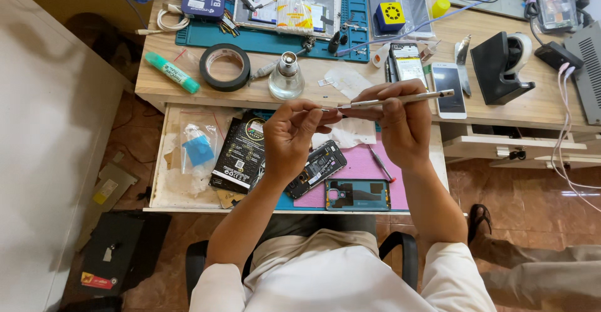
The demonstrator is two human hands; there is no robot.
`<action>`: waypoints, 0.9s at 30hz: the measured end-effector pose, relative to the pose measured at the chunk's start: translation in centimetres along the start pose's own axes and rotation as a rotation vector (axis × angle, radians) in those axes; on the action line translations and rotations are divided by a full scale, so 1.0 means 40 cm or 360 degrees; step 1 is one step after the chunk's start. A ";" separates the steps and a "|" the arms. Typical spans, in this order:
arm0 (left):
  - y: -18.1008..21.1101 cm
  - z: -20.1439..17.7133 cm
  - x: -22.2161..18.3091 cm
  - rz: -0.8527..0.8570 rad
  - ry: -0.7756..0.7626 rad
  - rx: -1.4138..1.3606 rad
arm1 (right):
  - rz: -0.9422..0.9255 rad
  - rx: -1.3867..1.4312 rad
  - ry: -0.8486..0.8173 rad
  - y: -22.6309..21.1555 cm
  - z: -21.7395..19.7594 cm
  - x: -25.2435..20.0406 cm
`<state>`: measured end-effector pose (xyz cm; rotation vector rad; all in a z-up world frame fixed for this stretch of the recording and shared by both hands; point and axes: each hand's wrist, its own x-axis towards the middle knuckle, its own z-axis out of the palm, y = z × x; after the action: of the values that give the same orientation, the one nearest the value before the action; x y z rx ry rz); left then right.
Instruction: The person uses a UV light to cure adhesive on a small electronic component, then uses a metal tool to scrape residue from the component. The person repeats this process multiple times on the same component.
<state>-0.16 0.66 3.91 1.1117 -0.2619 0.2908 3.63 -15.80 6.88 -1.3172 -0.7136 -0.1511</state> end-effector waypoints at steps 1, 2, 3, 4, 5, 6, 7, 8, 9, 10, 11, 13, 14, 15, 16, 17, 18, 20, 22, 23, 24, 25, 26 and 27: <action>0.000 0.000 0.001 0.0003 -0.0001 0.0000 | -0.0003 -0.0001 -0.0001 -0.011 0.005 0.007; 0.000 0.000 0.002 0.0016 -0.0019 0.0014 | -0.0004 -0.0075 -0.0034 -0.023 0.009 0.014; 0.001 0.000 0.004 0.0030 -0.0037 0.0028 | -0.0006 -0.0150 -0.0066 -0.034 0.013 0.022; 0.001 0.001 0.004 0.0033 -0.0038 0.0028 | -0.0010 -0.0151 -0.0067 -0.047 0.017 0.028; 0.001 0.002 0.005 0.0039 -0.0031 0.0031 | 0.0017 -0.0160 -0.0112 -0.060 0.020 0.034; 0.001 0.003 0.005 0.0044 -0.0024 0.0034 | 0.0044 -0.0169 -0.0157 -0.072 0.024 0.040; -0.001 0.002 0.004 0.0047 -0.0022 0.0036 | 0.0043 -0.0168 -0.0159 -0.081 0.027 0.045; -0.003 0.002 0.003 0.0053 -0.0011 0.0047 | 0.0052 -0.0223 -0.0191 -0.089 0.030 0.051; -0.005 0.000 0.003 0.0059 0.0000 0.0058 | 0.0062 -0.0278 -0.0224 -0.097 0.034 0.056; -0.001 0.002 0.003 0.0062 0.0002 0.0059 | 0.0060 -0.0277 -0.0226 -0.086 0.020 0.057; 0.004 0.004 0.003 0.0060 0.0008 0.0066 | 0.0057 -0.0331 -0.0254 -0.075 0.006 0.058; 0.006 0.005 0.002 0.0059 0.0017 0.0074 | 0.0055 -0.0384 -0.0284 -0.065 -0.008 0.060; 0.004 0.003 0.001 0.0060 0.0021 0.0072 | 0.0045 -0.0405 -0.0293 -0.065 -0.009 0.061; 0.002 0.002 0.000 0.0062 0.0022 0.0070 | 0.0033 -0.0428 -0.0301 -0.066 -0.009 0.063; 0.004 0.003 -0.003 0.0063 0.0024 0.0071 | 0.0032 -0.0427 -0.0303 -0.071 -0.005 0.061; 0.006 0.005 -0.004 0.0072 0.0033 0.0056 | 0.0057 -0.0413 -0.0312 -0.077 -0.002 0.060; 0.009 0.008 -0.005 0.0081 0.0041 0.0040 | 0.0081 -0.0399 -0.0321 -0.083 0.002 0.059; 0.004 0.008 -0.010 0.0085 0.0044 0.0030 | 0.0070 -0.0379 -0.0328 -0.090 0.012 0.058; 0.001 0.009 -0.016 0.0089 0.0046 0.0021 | 0.0059 -0.0359 -0.0335 -0.098 0.023 0.053; 0.000 0.010 -0.022 0.0077 0.0059 -0.0021 | 0.0060 -0.0321 -0.0334 -0.102 0.028 0.049; -0.002 0.011 -0.028 0.0065 0.0072 -0.0062 | 0.0060 -0.0284 -0.0333 -0.105 0.034 0.044; -0.005 0.010 -0.034 0.0065 0.0073 -0.0062 | 0.0060 -0.0284 -0.0335 -0.105 0.031 0.039; -0.008 0.009 -0.039 0.0068 0.0081 -0.0062 | 0.0054 -0.0322 -0.0361 -0.104 0.028 0.034; -0.012 0.007 -0.045 0.0068 0.0089 -0.0062 | 0.0049 -0.0359 -0.0387 -0.103 0.024 0.029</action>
<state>-1.70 0.03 3.01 1.0588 -0.2410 0.3530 2.13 -15.72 11.01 -1.5786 -0.9011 -0.0475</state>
